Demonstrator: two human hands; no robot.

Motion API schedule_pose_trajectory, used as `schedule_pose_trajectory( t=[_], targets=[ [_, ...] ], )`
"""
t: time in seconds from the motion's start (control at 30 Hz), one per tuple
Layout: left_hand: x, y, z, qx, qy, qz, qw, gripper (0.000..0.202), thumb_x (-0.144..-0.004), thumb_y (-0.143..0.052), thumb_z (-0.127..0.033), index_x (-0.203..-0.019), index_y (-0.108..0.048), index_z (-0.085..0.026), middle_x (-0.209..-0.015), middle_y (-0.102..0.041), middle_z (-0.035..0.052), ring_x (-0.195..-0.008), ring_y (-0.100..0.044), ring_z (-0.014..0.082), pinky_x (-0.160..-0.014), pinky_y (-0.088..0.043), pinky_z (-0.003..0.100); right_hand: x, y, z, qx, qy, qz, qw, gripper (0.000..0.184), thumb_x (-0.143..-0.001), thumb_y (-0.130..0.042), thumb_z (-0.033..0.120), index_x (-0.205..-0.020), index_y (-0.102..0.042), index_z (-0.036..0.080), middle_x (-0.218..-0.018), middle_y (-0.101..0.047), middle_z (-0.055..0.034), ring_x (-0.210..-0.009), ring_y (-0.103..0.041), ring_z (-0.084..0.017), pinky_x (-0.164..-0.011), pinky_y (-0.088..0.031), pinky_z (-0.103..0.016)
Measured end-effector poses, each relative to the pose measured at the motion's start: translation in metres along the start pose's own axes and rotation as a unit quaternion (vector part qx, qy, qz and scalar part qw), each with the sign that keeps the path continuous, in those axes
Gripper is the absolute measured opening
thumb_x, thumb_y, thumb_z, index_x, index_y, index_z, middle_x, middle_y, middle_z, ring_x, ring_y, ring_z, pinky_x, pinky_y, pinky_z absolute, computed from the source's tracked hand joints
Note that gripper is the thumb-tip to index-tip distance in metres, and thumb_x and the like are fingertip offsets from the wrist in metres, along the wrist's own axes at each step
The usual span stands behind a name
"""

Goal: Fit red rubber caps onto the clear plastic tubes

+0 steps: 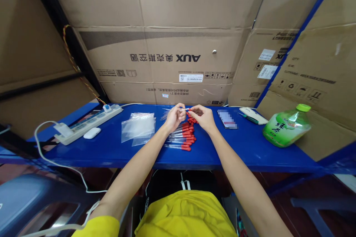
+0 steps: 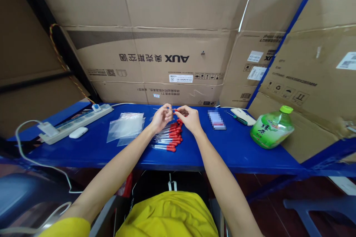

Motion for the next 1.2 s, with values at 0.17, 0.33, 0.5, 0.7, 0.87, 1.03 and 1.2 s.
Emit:
schedule_pose_trajectory(
  t=[0.17,0.33,0.5,0.7,0.87,1.03,1.2],
  targets=[
    [0.002,0.001,-0.001,-0.042,-0.024,-0.005,0.999,0.011,-0.087,-0.058,-0.028,-0.089,-0.053,-0.019,-0.057,-0.041,-0.0055,-0.045,-0.033,0.0064,-0.048,-0.026,0.017,0.000,0.001,0.002,0.011,-0.002,-0.008,1.000,0.031,-0.078,-0.076,0.051,-0.086,-0.072,0.022,-0.082,-0.076,-0.0057,-0.075,-0.071,-0.023,-0.072,-0.056,-0.035],
    [0.002,0.004,-0.001,-0.065,-0.038,-0.005,0.997,0.012,-0.083,-0.059,-0.028,-0.086,-0.053,-0.018,-0.058,-0.045,-0.0039,-0.046,-0.038,0.0070,-0.048,-0.027,0.018,0.000,0.000,0.002,0.002,-0.002,0.003,1.000,0.030,-0.078,-0.077,0.051,-0.083,-0.073,0.022,-0.081,-0.076,-0.0055,-0.071,-0.069,-0.022,-0.070,-0.055,-0.035],
    [0.002,0.006,-0.001,-0.080,-0.054,-0.007,0.995,0.010,-0.081,-0.057,-0.026,-0.086,-0.054,-0.018,-0.057,-0.050,-0.0030,-0.046,-0.042,0.0080,-0.048,-0.031,0.019,0.000,-0.001,-0.001,-0.030,-0.011,0.011,0.999,0.031,-0.076,-0.079,0.051,-0.084,-0.074,0.021,-0.083,-0.078,-0.0069,-0.073,-0.071,-0.024,-0.072,-0.056,-0.036],
    [-0.001,0.009,0.000,-0.114,-0.066,-0.006,0.991,0.016,-0.079,-0.060,-0.030,-0.085,-0.056,-0.016,-0.059,-0.055,-0.0013,-0.048,-0.048,0.0094,-0.048,-0.037,0.020,-0.001,0.000,-0.004,-0.030,-0.004,0.017,0.999,0.032,-0.075,-0.081,0.051,-0.081,-0.074,0.021,-0.082,-0.078,-0.0064,-0.074,-0.071,-0.023,-0.072,-0.057,-0.035],
    [-0.002,0.012,-0.001,-0.142,-0.083,-0.018,0.986,0.015,-0.076,-0.058,-0.028,-0.081,-0.059,-0.014,-0.059,-0.060,0.0011,-0.048,-0.054,0.0108,-0.049,-0.042,0.022,-0.002,0.000,-0.006,-0.050,-0.002,0.030,0.998,0.029,-0.075,-0.082,0.048,-0.081,-0.075,0.021,-0.081,-0.077,-0.0059,-0.071,-0.070,-0.022,-0.069,-0.055,-0.034],
    [-0.002,0.014,-0.003,-0.167,-0.089,-0.029,0.981,0.012,-0.077,-0.057,-0.026,-0.077,-0.058,-0.014,-0.060,-0.063,0.0024,-0.049,-0.058,0.0115,-0.051,-0.045,0.023,-0.002,-0.001,-0.007,-0.062,-0.023,0.043,0.997,0.032,-0.073,-0.083,0.050,-0.080,-0.075,0.020,-0.080,-0.077,-0.0059,-0.069,-0.069,-0.022,-0.065,-0.054,-0.033],
    [-0.002,0.015,-0.005,-0.181,-0.081,-0.017,0.980,0.010,-0.077,-0.057,-0.024,-0.073,-0.056,-0.015,-0.060,-0.063,0.0021,-0.048,-0.059,0.0116,-0.052,-0.047,0.024,0.000,-0.001,-0.007,-0.067,-0.041,0.051,0.996,0.033,-0.072,-0.084,0.050,-0.081,-0.075,0.019,-0.074,-0.075,-0.0047,-0.062,-0.066,-0.019,-0.060,-0.052,-0.031]
  ],
)
Point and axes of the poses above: each hand's wrist, its own x-axis away from the middle knuckle, its own y-axis out of the back of the hand, z = x × y, the point moved 2 cm from there along -x, towards the middle knuckle
